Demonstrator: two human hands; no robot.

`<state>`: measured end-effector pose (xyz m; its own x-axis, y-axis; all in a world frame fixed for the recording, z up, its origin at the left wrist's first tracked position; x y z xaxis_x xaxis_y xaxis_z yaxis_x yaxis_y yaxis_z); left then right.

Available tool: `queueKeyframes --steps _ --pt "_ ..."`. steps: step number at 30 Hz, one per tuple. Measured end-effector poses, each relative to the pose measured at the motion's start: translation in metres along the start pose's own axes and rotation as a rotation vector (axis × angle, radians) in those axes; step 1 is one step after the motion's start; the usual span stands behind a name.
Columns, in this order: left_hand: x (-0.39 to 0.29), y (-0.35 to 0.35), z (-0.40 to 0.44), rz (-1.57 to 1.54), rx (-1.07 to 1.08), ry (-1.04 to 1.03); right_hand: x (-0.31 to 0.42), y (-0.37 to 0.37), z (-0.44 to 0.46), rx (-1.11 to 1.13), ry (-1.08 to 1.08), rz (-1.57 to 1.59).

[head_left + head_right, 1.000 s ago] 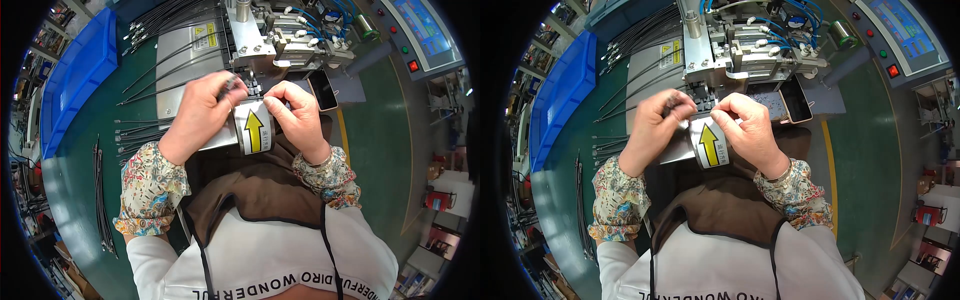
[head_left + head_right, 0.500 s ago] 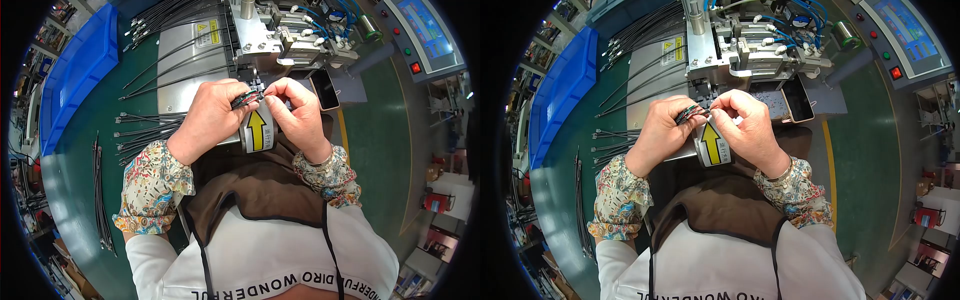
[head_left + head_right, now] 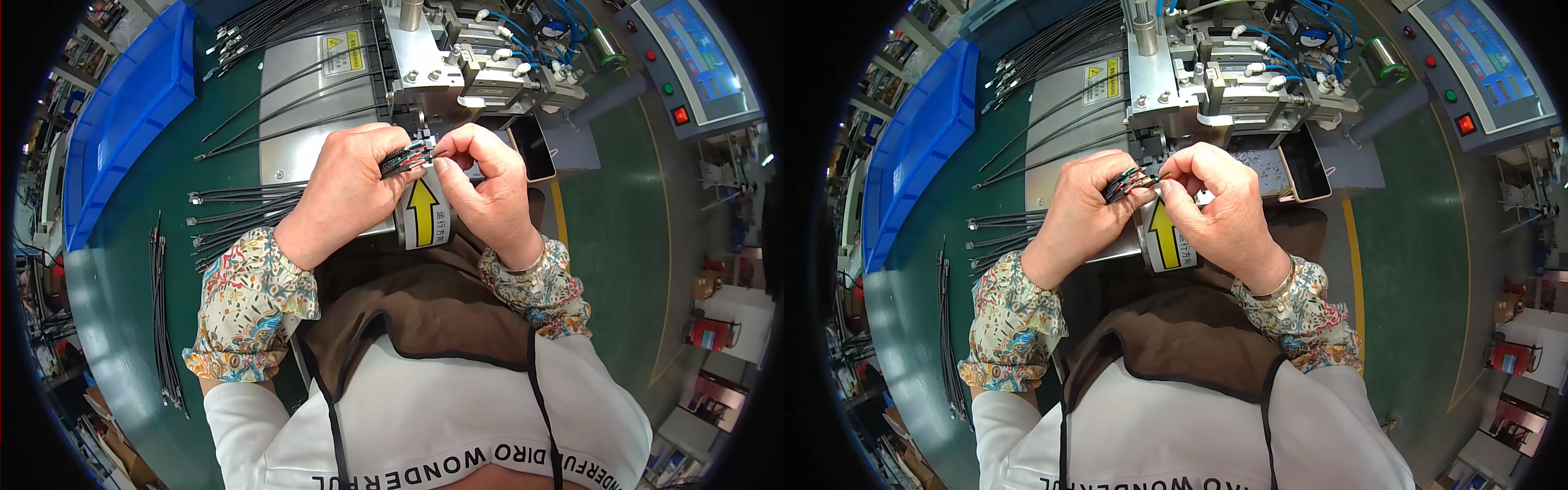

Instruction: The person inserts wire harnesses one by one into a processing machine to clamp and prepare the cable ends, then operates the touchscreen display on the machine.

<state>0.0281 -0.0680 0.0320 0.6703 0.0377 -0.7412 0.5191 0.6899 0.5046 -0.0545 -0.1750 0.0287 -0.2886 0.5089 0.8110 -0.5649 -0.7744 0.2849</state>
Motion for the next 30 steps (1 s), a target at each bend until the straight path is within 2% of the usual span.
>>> queueKeyframes --steps 4,7,10,11,14,18,24,27,28,30 --pt "-0.002 0.000 0.000 0.023 0.000 -0.033 0.001 0.000 0.000 -0.015 0.010 -0.007" --pt "-0.009 0.000 -0.002 0.121 -0.004 -0.094 -0.020 -0.005 -0.007 0.066 -0.305 0.156" --pt "-0.022 0.000 -0.006 0.227 -0.061 -0.228 -0.036 -0.017 -0.010 0.178 -0.461 0.548" --pt "-0.027 0.001 -0.007 0.256 -0.090 -0.282 -0.040 -0.017 -0.014 0.240 -0.592 0.619" --pt "-0.012 0.005 -0.001 0.043 -0.062 -0.133 -0.030 -0.014 -0.011 0.231 -0.600 0.682" --pt "0.006 0.000 -0.001 -0.021 -0.001 0.058 -0.015 -0.001 0.001 0.126 -0.183 0.225" --pt "0.003 0.000 -0.001 0.003 0.023 0.069 -0.019 0.000 0.001 0.059 -0.258 0.199" --pt "0.000 0.001 0.000 -0.059 -0.022 0.073 -0.017 -0.001 -0.006 -0.131 -0.219 0.175" --pt "-0.001 -0.002 -0.001 -0.084 -0.017 0.095 -0.009 -0.001 -0.009 -0.232 -0.026 0.074" --pt "0.001 -0.006 -0.005 -0.130 -0.007 0.139 0.009 0.000 -0.014 -0.323 0.190 -0.108"
Point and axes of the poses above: each hand's wrist, its own z-axis towards the middle knuckle, its own y-axis out of the back of the hand, x = y × z, the point moved 8 cm from there along z, towards the middle knuckle, and after that the axes turned 5 degrees about -x, right-handed, at the moved point
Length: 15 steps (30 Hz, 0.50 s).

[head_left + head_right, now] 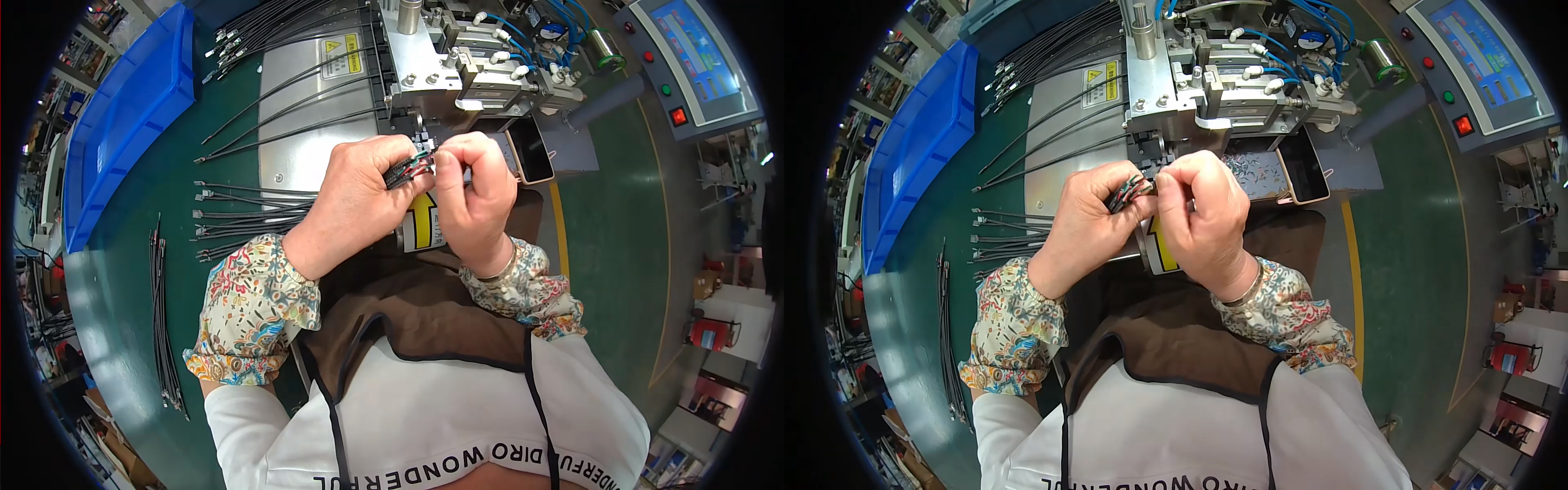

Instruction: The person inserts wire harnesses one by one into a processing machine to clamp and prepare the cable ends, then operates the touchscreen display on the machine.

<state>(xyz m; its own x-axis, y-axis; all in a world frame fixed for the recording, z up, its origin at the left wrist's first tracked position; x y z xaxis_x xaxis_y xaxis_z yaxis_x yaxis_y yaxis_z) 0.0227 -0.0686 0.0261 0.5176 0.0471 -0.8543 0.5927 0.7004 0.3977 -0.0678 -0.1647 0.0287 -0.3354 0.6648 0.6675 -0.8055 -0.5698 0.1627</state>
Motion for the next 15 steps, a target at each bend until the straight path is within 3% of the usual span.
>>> queueKeyframes --steps 3,6,7,15 --pt "0.000 -0.001 -0.001 0.195 -0.006 -0.129 -0.006 0.000 0.002 0.121 0.018 -0.080" --pt "-0.005 0.000 -0.001 0.404 -0.030 -0.227 -0.056 0.001 -0.009 0.255 -0.466 0.176" --pt "-0.005 -0.001 -0.002 0.471 -0.035 -0.240 -0.068 0.003 -0.011 0.250 -0.540 0.230" --pt "0.006 -0.009 0.004 0.698 0.036 -0.334 -0.093 -0.009 -0.018 0.242 -0.527 0.138"
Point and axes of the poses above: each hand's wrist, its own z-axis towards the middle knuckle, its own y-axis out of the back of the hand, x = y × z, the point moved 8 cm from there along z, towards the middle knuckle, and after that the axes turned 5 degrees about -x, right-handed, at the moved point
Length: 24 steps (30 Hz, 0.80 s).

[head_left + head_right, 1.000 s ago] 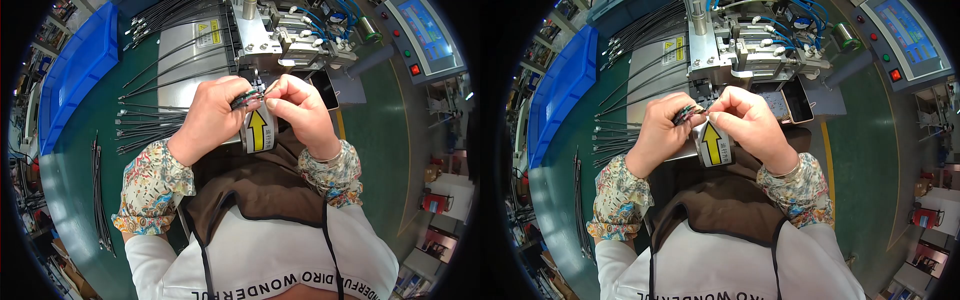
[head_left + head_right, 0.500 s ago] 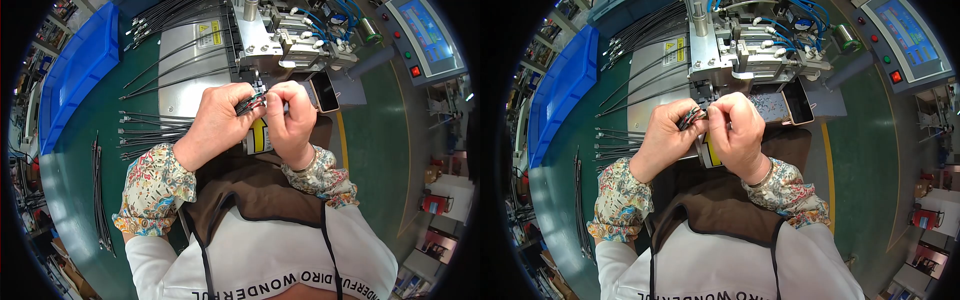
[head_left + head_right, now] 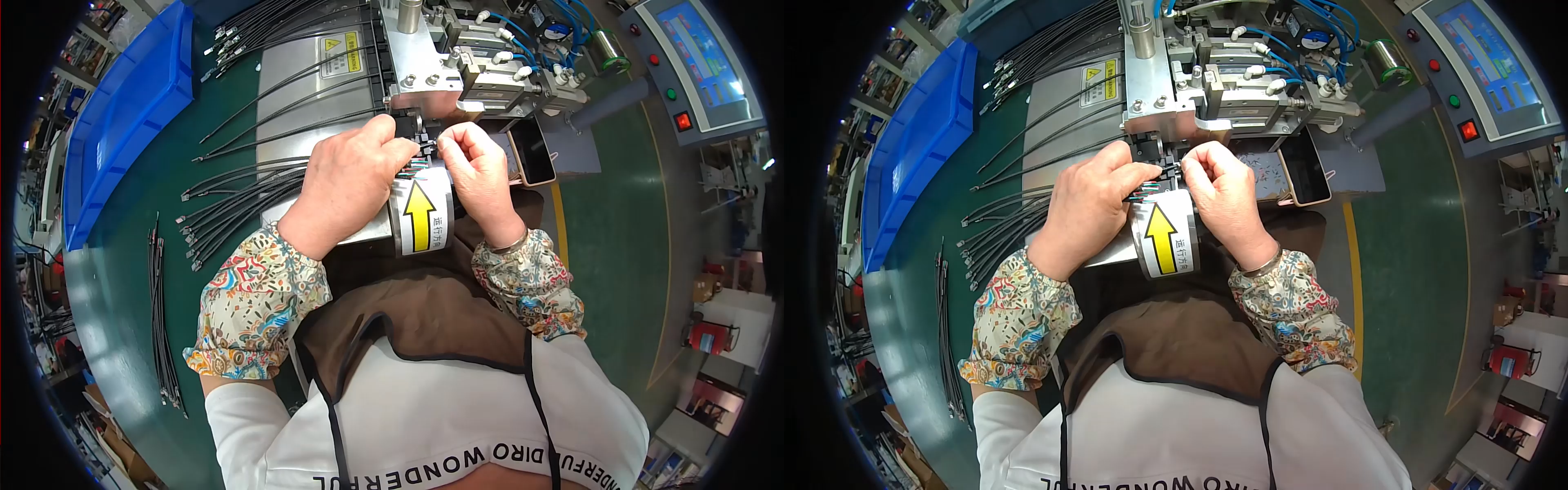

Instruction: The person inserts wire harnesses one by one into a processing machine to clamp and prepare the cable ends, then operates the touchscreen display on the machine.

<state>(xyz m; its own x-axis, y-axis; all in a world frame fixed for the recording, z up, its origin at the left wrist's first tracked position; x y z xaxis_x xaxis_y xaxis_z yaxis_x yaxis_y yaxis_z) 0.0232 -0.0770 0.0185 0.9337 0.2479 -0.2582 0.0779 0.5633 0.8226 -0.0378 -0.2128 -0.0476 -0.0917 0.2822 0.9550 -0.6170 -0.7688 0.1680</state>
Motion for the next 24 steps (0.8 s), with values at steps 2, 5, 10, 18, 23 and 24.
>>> queueKeyframes --steps 2,5,10,18,23,24 --pt "0.002 -0.001 0.002 0.019 0.001 -0.009 -0.003 0.000 0.001 0.014 -0.024 0.014" --pt "0.004 -0.004 0.004 0.027 0.011 -0.002 -0.009 -0.001 0.002 0.043 -0.072 0.054" --pt "0.003 -0.006 0.006 0.052 0.037 0.006 -0.010 -0.001 0.005 0.064 -0.113 -0.036" --pt "-0.007 -0.004 0.008 0.134 0.038 -0.053 -0.022 -0.007 0.007 0.248 -0.294 0.229" --pt "-0.009 -0.003 0.011 0.141 0.030 -0.075 -0.032 -0.014 0.006 0.466 -0.607 0.429" --pt "-0.009 -0.003 0.010 0.141 0.025 -0.077 -0.031 -0.014 0.006 0.475 -0.632 0.431"
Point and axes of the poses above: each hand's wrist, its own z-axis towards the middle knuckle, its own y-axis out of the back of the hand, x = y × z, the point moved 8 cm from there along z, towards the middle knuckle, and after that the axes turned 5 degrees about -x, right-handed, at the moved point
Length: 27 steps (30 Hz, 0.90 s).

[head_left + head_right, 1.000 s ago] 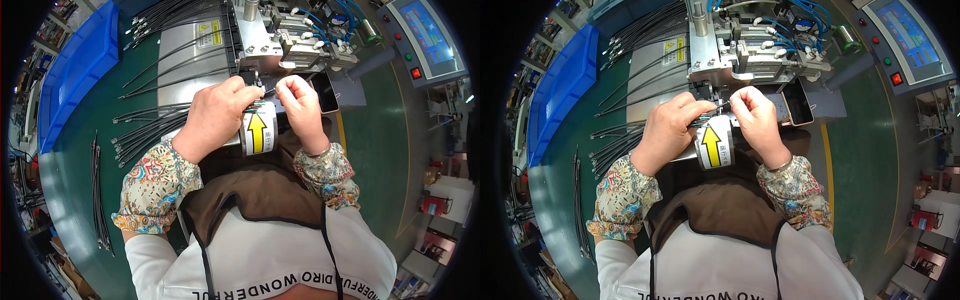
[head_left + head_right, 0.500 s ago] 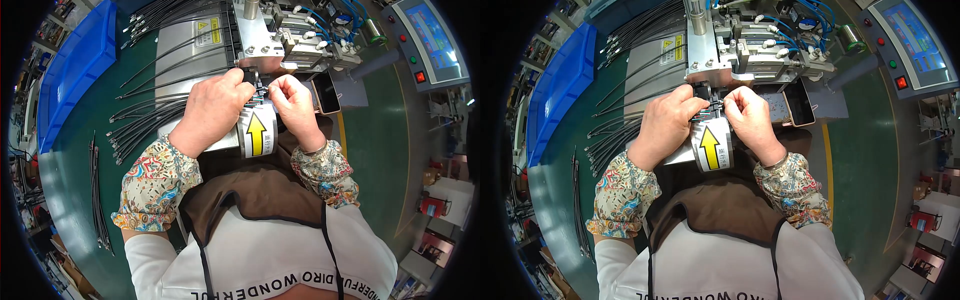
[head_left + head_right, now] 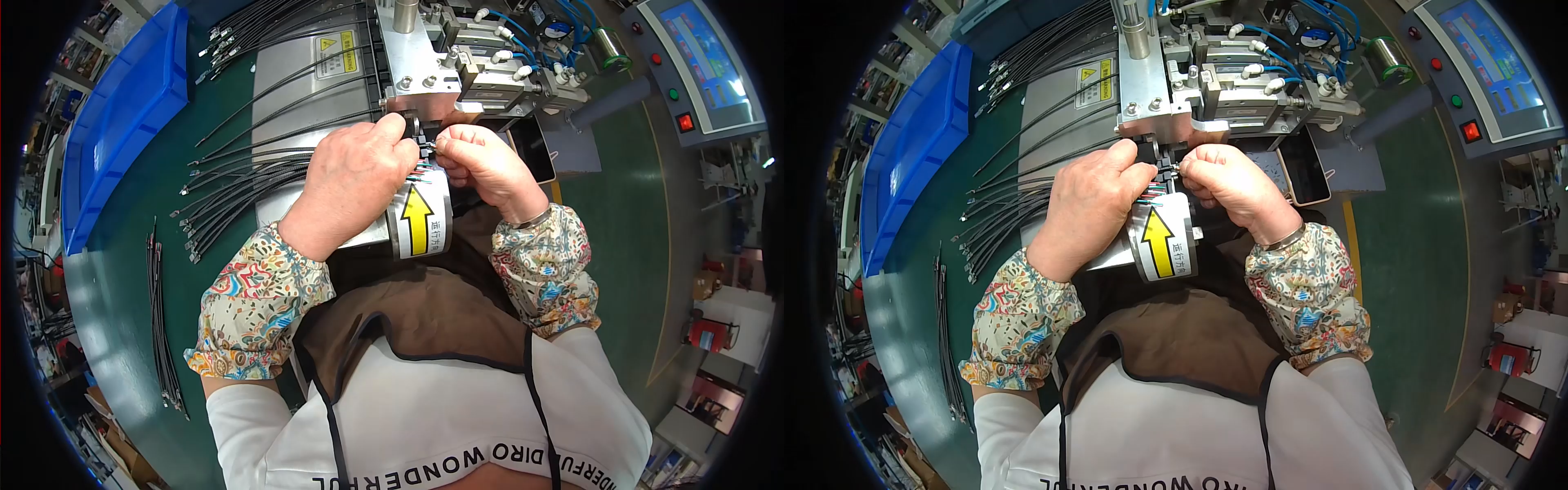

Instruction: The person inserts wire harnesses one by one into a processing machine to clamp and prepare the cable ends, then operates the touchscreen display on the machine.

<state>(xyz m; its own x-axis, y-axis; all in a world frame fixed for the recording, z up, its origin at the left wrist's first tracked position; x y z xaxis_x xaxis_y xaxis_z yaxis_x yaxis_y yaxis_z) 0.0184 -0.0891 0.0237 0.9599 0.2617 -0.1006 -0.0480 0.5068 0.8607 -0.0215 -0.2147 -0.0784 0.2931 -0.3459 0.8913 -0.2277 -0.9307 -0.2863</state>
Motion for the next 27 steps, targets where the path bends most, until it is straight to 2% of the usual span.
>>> queueKeyframes --steps 4,10,14,17,18,21,22,25,27 --pt "0.000 0.000 0.000 -0.018 -0.015 -0.001 0.000 -0.001 -0.002 0.006 -0.046 0.008" --pt "-0.001 0.000 0.000 -0.015 0.001 -0.008 0.015 -0.004 -0.004 -0.079 0.145 -0.213" --pt "-0.001 -0.001 -0.001 -0.012 -0.005 -0.005 0.004 -0.002 -0.006 -0.232 0.289 -0.033" --pt "-0.003 -0.002 -0.002 -0.013 -0.010 -0.011 -0.008 0.000 -0.002 -0.184 0.220 0.115" --pt "-0.003 -0.002 -0.002 -0.014 -0.016 -0.015 -0.006 0.001 -0.003 -0.166 0.197 0.033" --pt "-0.005 -0.002 -0.002 0.005 -0.006 -0.025 0.010 0.004 -0.010 -0.303 0.409 -0.268" --pt "-0.005 -0.002 -0.003 0.015 0.003 -0.024 0.015 0.004 -0.014 -0.340 0.451 -0.274" --pt "-0.006 0.000 -0.002 0.004 -0.031 -0.036 0.042 -0.010 -0.031 -0.461 0.635 -0.720" --pt "-0.007 -0.001 -0.001 0.019 -0.021 -0.045 0.054 -0.019 -0.036 -0.512 0.852 -0.874"
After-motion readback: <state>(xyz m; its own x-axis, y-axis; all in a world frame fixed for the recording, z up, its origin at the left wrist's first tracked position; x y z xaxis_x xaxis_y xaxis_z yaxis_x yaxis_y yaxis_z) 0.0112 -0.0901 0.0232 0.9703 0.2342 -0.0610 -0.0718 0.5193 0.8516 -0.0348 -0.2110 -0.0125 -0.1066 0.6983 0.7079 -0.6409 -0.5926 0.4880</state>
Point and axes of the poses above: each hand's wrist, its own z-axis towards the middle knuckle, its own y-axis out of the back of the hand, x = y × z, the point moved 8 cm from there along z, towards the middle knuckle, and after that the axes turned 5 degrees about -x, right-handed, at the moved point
